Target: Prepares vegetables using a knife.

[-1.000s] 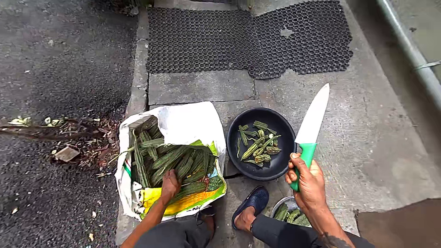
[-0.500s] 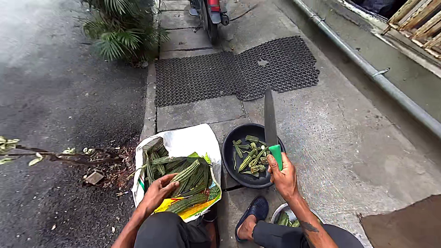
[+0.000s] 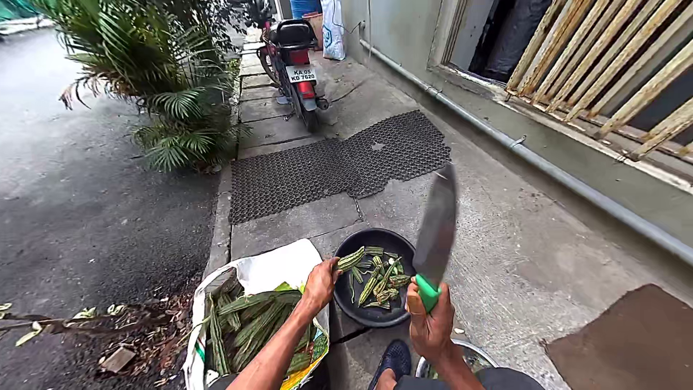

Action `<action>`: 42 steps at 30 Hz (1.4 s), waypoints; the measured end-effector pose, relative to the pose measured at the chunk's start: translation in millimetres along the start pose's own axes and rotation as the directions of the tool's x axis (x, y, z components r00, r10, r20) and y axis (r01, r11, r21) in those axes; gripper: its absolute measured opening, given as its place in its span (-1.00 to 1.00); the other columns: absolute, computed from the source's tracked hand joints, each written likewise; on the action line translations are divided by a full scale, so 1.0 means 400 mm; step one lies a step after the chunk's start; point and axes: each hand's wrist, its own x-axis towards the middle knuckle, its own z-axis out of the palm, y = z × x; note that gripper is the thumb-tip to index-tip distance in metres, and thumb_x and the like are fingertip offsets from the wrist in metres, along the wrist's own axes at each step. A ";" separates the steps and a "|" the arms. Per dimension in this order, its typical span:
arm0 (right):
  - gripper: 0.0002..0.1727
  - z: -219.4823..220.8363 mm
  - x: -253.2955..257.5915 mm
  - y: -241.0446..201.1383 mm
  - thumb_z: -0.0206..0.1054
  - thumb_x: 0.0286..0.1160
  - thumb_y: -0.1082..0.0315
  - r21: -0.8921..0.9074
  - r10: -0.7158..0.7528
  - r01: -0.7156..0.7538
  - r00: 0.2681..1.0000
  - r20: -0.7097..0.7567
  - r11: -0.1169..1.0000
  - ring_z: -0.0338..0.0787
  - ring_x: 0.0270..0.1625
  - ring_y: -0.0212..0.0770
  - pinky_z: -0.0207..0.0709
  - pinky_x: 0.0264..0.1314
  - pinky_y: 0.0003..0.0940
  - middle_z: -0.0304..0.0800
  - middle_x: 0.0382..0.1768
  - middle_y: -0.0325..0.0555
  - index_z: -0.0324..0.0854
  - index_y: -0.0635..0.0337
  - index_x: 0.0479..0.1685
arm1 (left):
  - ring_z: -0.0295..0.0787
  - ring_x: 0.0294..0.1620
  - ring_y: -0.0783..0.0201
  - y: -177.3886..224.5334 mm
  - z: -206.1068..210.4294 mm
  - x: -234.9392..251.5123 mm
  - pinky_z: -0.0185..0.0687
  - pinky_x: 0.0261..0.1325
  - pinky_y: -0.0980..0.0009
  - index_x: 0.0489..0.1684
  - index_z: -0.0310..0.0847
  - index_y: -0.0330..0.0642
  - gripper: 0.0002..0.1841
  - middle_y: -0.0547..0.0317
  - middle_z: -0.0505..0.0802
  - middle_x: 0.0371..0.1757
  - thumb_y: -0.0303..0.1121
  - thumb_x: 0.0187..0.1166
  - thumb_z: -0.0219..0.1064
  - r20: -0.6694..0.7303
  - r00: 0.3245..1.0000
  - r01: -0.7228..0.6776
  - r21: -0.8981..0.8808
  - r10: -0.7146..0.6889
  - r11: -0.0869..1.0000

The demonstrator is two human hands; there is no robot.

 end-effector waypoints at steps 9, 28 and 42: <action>-0.46 -0.043 -0.092 0.139 0.14 0.71 -0.08 -0.761 0.886 -0.455 0.255 0.386 0.463 0.83 0.06 0.15 0.63 0.15 0.17 0.80 -0.07 0.17 0.55 0.24 0.28 | 0.83 0.23 0.26 -0.061 0.056 0.081 0.71 0.41 0.16 0.46 0.62 -0.07 -0.60 0.14 0.88 0.22 -0.26 0.68 0.36 -0.164 0.984 -0.147 -0.545 0.067 0.826; -0.38 0.073 0.012 0.159 0.76 0.07 0.04 0.062 0.696 -0.732 0.668 0.264 0.679 0.72 -0.53 -0.27 0.70 -0.49 -0.28 0.85 -0.28 -0.19 0.67 0.10 0.12 | 0.90 0.09 0.02 0.110 0.053 -0.009 0.86 0.21 0.11 0.65 0.29 -0.07 -0.19 -0.01 0.89 0.18 -0.29 0.36 0.67 0.167 0.920 -0.061 -0.832 0.354 0.551; -0.48 0.085 0.002 0.150 0.32 0.53 -0.26 -0.251 0.588 -0.537 0.779 0.219 0.805 0.68 -0.52 -0.33 0.63 -0.42 -0.27 0.66 -0.56 -0.33 0.66 0.05 -0.05 | 0.92 -0.14 -0.05 0.009 0.063 0.044 0.89 -0.05 0.10 0.29 0.40 -0.33 -0.47 -0.22 0.87 -0.05 -0.60 0.37 0.57 0.144 0.978 0.193 -0.892 -0.148 0.409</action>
